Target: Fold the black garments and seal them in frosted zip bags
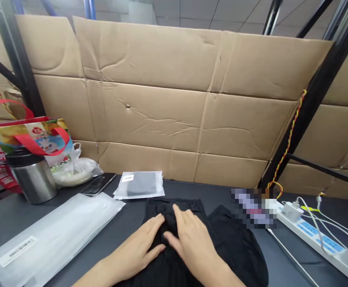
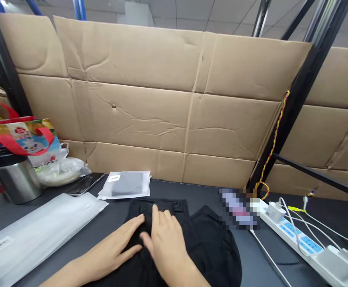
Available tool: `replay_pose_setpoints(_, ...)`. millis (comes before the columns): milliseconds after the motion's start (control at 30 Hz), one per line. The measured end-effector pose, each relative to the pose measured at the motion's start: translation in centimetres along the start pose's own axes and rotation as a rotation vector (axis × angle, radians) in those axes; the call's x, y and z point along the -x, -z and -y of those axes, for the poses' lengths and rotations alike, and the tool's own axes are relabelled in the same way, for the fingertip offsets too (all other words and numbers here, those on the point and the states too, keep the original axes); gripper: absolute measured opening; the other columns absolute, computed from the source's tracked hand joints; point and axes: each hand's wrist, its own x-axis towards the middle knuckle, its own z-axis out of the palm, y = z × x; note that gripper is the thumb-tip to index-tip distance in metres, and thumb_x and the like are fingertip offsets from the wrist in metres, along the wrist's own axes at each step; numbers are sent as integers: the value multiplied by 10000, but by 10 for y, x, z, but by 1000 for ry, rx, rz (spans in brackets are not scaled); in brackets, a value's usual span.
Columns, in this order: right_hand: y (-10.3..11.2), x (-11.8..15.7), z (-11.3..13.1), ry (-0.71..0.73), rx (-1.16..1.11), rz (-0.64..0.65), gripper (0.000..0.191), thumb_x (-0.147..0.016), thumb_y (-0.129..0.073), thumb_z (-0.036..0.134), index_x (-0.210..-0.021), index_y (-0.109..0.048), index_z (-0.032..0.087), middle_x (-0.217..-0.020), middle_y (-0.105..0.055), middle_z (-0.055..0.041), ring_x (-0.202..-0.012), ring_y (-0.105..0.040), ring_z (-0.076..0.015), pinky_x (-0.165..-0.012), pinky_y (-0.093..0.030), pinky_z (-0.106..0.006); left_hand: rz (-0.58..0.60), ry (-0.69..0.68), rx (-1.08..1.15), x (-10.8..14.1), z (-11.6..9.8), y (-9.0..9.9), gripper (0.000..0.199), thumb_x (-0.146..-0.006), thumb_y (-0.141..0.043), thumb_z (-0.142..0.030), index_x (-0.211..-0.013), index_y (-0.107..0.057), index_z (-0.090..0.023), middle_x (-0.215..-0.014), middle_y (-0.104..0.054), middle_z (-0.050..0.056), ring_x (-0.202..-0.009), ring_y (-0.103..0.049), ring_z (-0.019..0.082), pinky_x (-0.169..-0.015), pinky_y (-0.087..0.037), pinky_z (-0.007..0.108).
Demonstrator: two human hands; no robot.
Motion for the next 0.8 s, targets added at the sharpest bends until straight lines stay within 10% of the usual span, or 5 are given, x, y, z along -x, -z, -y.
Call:
replay_pose_setpoints(233, -9, 2, -32, 211, -304, 186, 869, -760, -684, 512, -1472, -256, 258, -1548, -235, -61, -1420, -181, -267, -1154, -198, -462, 34, 70, 17, 1, -2, -6, 629, -952, -473, -396, -1489, -211, -201, -1505, -323, 144, -1348, -358, 289, -1067, -380, 464)
replay_pose_setpoints(400, -29, -1, -43, 270, -265, 281, 623, -941, -473, 402, -1486, -192, 291, -1551, -213, 1, -1431, -130, -196, -1172, -149, -427, -39, 27, -60, -1, 2, 24, 520, -958, -466, -397, -1438, -333, -248, -1479, -395, 87, -1338, -388, 255, -1083, -369, 427)
replay_pose_setpoints(667, -28, 2, -39, 247, -260, 257, 608, -925, -507, 362, -1471, -249, 295, -1542, -243, -17, -1424, -161, -203, -1164, -175, -441, -158, 374, -496, 65, 113, 90, 228, -826, -522, -392, -807, -611, -184, -1275, -596, 165, -1254, -447, 427, -965, -350, 619)
replay_pose_setpoints(800, -27, 3, -37, 221, -278, 226, 622, -903, -536, 402, -1460, -282, 296, -1534, -269, -27, -1418, -187, -216, -1160, -183, -450, -143, 482, -402, 95, 129, 91, 197, -832, -466, -333, -720, -568, -207, -806, -706, 42, -761, -681, 261, -714, -501, 366)
